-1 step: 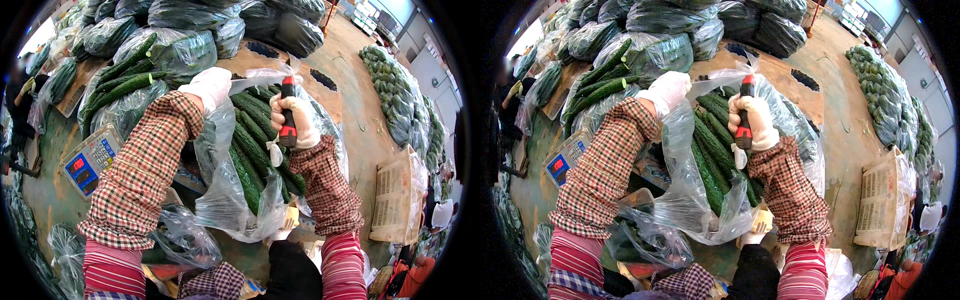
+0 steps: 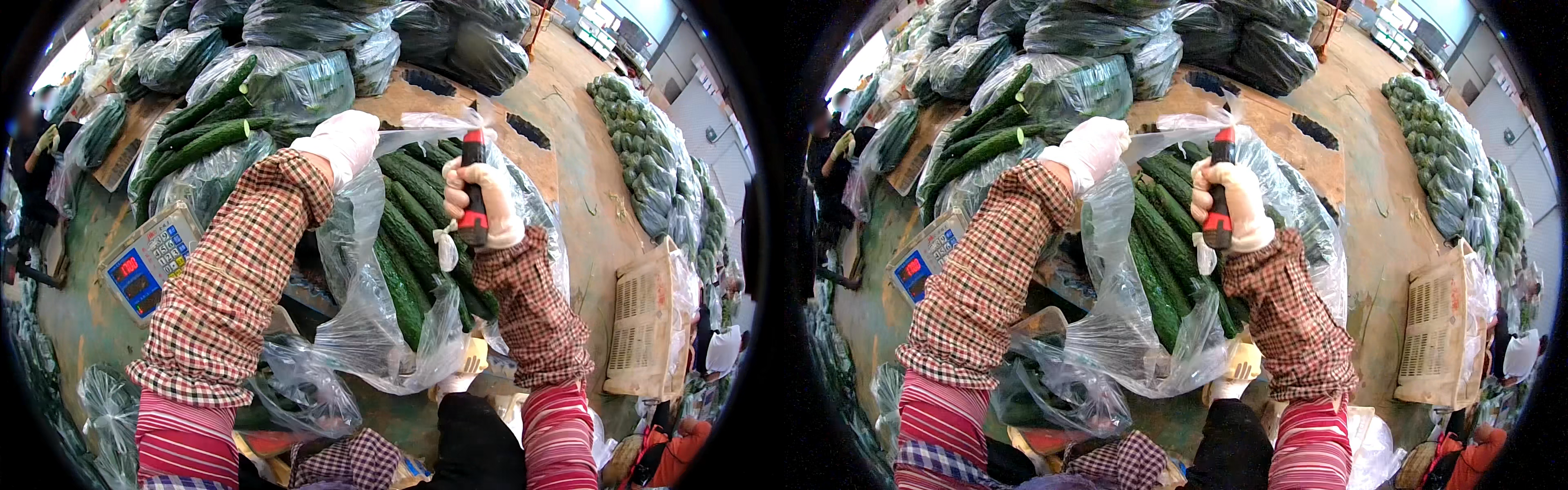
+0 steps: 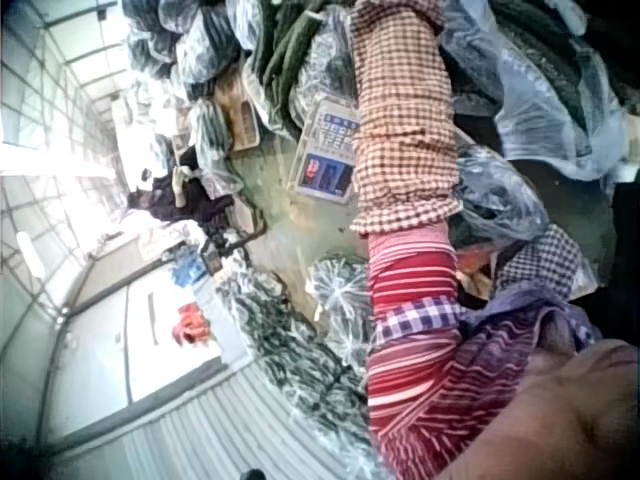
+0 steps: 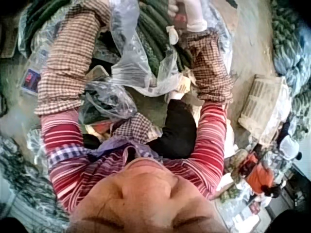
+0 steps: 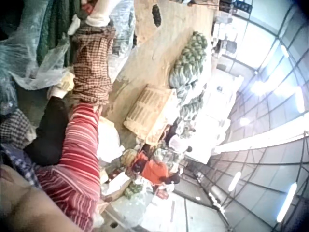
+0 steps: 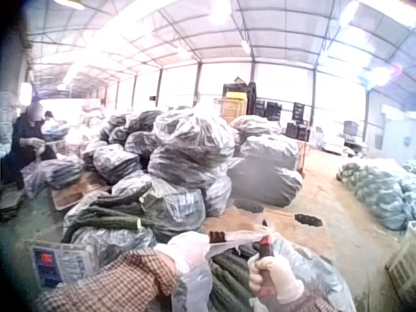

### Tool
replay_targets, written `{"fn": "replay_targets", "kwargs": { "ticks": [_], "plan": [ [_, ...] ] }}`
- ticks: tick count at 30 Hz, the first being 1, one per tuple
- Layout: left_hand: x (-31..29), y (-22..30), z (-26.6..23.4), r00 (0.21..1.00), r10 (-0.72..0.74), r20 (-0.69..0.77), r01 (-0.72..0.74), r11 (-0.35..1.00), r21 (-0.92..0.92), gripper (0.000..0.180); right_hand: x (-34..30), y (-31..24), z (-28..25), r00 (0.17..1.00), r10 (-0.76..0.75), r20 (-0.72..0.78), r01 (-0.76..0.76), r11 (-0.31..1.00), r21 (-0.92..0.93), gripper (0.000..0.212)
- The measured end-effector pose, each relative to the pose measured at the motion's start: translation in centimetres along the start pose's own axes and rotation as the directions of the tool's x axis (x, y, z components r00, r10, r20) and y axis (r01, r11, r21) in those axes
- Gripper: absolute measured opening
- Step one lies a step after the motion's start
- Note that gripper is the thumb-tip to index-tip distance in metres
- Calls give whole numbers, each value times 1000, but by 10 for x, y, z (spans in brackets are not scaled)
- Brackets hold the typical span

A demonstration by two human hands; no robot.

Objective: The person sorts cucumbers by selecting them from a pile, placing them into a plastic bag, weighing the bag on a digital scale, and tying the bag closed.

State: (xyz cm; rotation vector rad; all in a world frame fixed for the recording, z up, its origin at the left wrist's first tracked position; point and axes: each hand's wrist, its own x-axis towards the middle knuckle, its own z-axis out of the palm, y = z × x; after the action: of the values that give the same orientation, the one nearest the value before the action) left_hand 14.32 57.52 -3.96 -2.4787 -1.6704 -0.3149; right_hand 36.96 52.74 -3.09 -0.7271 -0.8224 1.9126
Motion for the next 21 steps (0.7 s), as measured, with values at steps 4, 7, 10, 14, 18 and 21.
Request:
{"fn": "replay_targets", "kwargs": {
  "ticks": [4, 7, 10, 14, 18, 21],
  "plan": [
    [-13, 37, -20, 998, -53, 41, 54, 998, -34, 15, -47, 10, -21, 999, 9, 53, -22, 966, 259, 5],
    [-42, -32, -28, 910, -326, 255, 336, 942, 4, 17, -123, -70, -45, 865, -502, 5, 484, 836, 257, 12],
    [-94, -87, 21, 856, -480, 191, 509, 846, -158, 14, -188, -116, -135, 671, -568, -477, 675, 734, 74, 9],
    [-128, -69, 60, 699, -606, 379, 691, 710, -138, 20, -167, -68, -135, 688, -433, -583, -67, 762, -644, 31],
    [-127, -48, 24, 695, -686, -216, 677, 725, -126, 47, -85, -19, -67, 766, -413, 493, 368, -347, -862, 48],
    [-112, 10, -16, 863, -82, -499, 2, 987, -160, 41, -43, -15, -22, 951, 24, 308, 275, -520, -809, 51]
  ]
}}
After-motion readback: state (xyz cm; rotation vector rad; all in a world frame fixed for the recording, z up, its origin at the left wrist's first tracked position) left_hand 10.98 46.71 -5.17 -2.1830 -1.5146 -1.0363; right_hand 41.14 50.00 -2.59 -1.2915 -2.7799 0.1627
